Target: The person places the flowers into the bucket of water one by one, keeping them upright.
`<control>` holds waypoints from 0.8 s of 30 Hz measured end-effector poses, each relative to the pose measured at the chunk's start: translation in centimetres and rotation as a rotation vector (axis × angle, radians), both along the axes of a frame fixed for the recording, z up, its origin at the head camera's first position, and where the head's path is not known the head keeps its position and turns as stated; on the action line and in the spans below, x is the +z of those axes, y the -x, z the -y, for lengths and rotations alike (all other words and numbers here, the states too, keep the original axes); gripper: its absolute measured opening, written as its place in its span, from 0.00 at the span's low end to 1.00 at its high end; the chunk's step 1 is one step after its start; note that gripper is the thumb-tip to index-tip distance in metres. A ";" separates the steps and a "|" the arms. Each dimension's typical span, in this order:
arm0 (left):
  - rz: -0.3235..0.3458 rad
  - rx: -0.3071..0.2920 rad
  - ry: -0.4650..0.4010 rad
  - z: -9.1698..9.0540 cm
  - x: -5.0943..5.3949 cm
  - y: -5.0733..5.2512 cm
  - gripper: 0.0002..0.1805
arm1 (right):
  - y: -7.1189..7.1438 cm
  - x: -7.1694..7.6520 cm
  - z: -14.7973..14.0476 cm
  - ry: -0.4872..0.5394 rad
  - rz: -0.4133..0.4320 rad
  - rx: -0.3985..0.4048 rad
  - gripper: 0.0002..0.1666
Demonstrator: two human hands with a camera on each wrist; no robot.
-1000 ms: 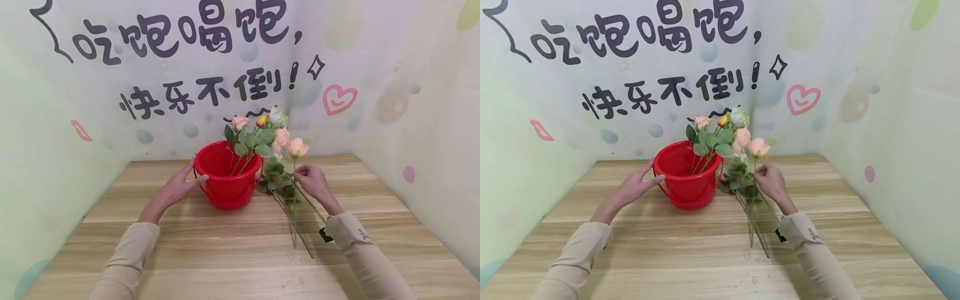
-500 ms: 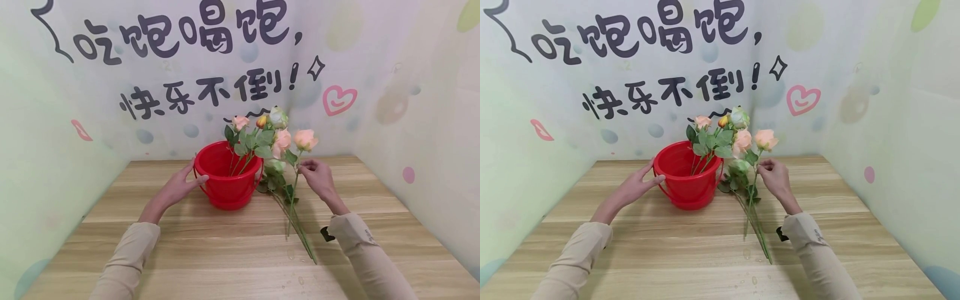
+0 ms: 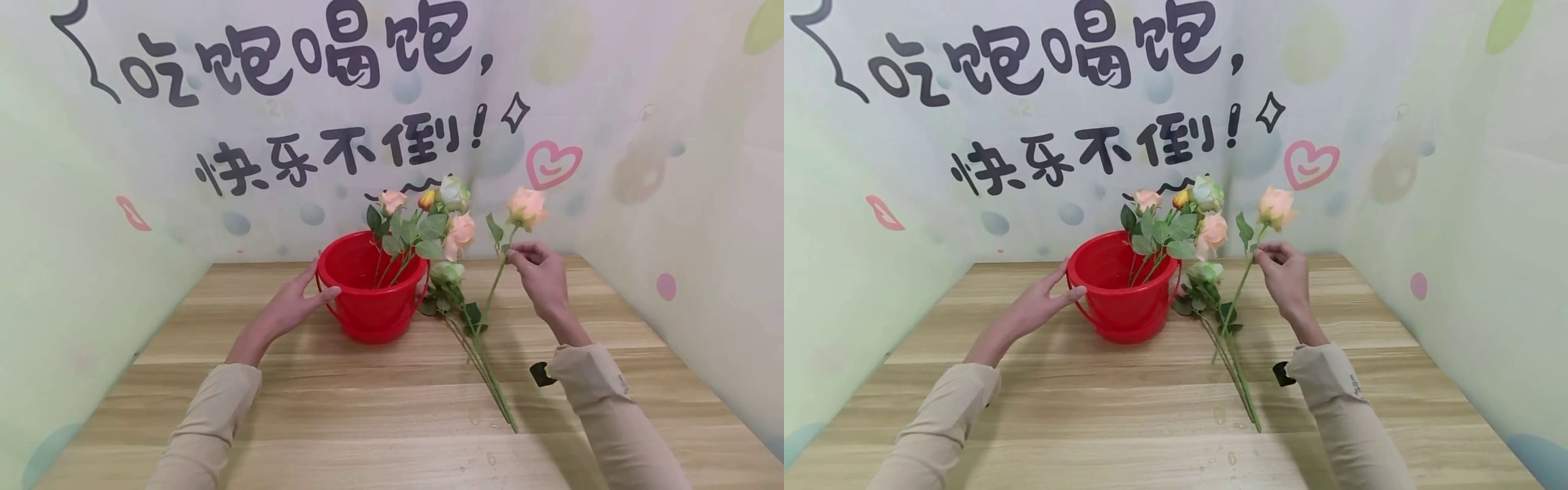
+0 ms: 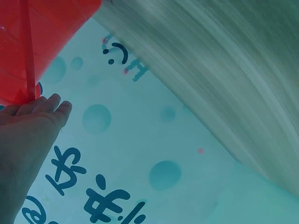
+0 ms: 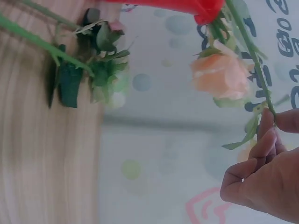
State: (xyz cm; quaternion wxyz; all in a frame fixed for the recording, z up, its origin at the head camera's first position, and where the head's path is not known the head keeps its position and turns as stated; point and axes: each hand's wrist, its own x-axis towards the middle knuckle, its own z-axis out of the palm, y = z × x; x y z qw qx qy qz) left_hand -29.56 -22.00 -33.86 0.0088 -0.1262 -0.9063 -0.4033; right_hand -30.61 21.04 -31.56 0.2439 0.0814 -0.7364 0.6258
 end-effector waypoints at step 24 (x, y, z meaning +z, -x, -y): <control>0.021 -0.008 -0.004 0.1 0.0 0.1 0.56 | 1.6 4.1 7.4 0.241 -0.165 0.078 0.08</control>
